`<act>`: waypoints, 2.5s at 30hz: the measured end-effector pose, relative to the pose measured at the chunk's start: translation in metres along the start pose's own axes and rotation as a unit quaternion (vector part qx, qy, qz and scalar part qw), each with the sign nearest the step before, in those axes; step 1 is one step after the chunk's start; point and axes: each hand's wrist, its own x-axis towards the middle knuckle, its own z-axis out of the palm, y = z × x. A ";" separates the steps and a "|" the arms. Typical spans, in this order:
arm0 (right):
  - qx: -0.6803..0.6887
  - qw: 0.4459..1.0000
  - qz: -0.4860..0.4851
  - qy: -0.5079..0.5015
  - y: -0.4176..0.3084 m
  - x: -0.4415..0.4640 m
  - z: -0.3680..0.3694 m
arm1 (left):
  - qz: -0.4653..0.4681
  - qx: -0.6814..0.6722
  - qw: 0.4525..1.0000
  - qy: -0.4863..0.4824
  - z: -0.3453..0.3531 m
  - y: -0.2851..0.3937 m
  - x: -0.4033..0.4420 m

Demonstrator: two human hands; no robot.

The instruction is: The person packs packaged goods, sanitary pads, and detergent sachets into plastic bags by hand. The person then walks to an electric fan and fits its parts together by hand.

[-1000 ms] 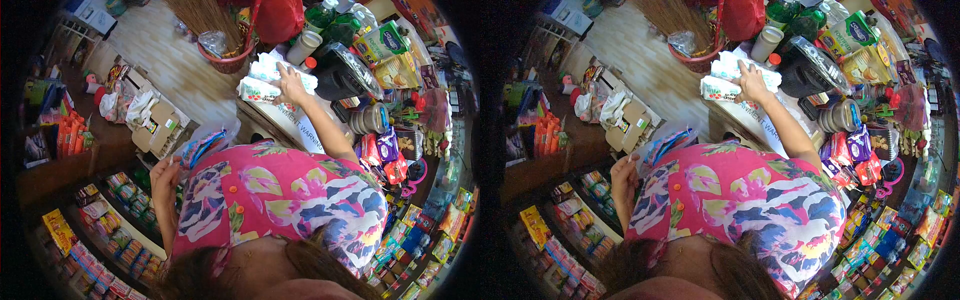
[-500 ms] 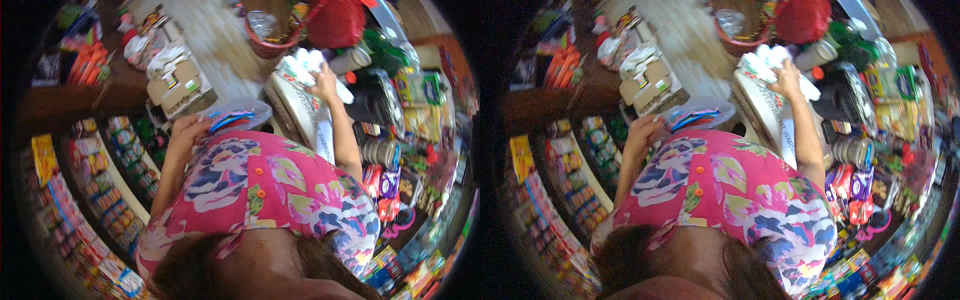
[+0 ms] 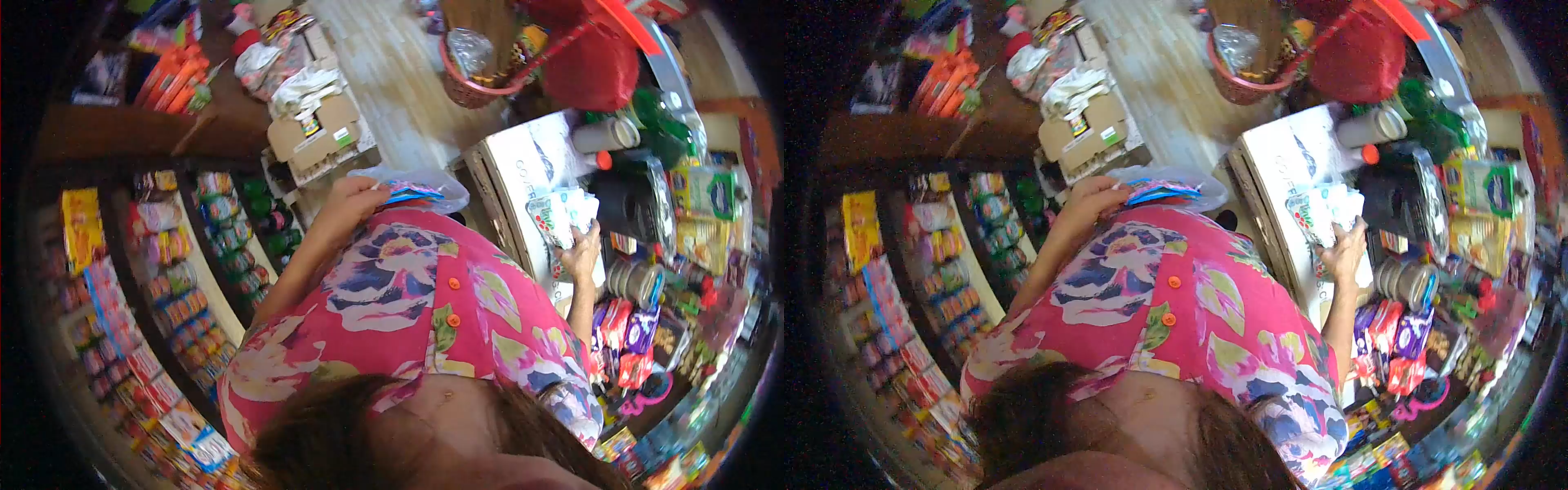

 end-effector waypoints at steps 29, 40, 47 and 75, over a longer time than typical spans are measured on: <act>-0.082 0.982 0.117 0.119 -0.027 -0.008 0.023 | 0.051 -0.016 0.992 -0.117 -0.016 0.083 0.064; -0.031 0.981 0.183 0.060 -0.047 0.013 0.036 | 0.100 0.017 0.988 -0.120 -0.028 0.124 0.108; 0.062 0.974 0.179 0.121 -0.063 0.029 0.026 | 0.088 0.023 0.996 -0.022 -0.044 0.147 0.153; 0.426 0.841 -0.305 -0.134 -0.487 0.572 -0.039 | 0.176 -0.104 0.978 -0.026 -0.241 0.382 0.421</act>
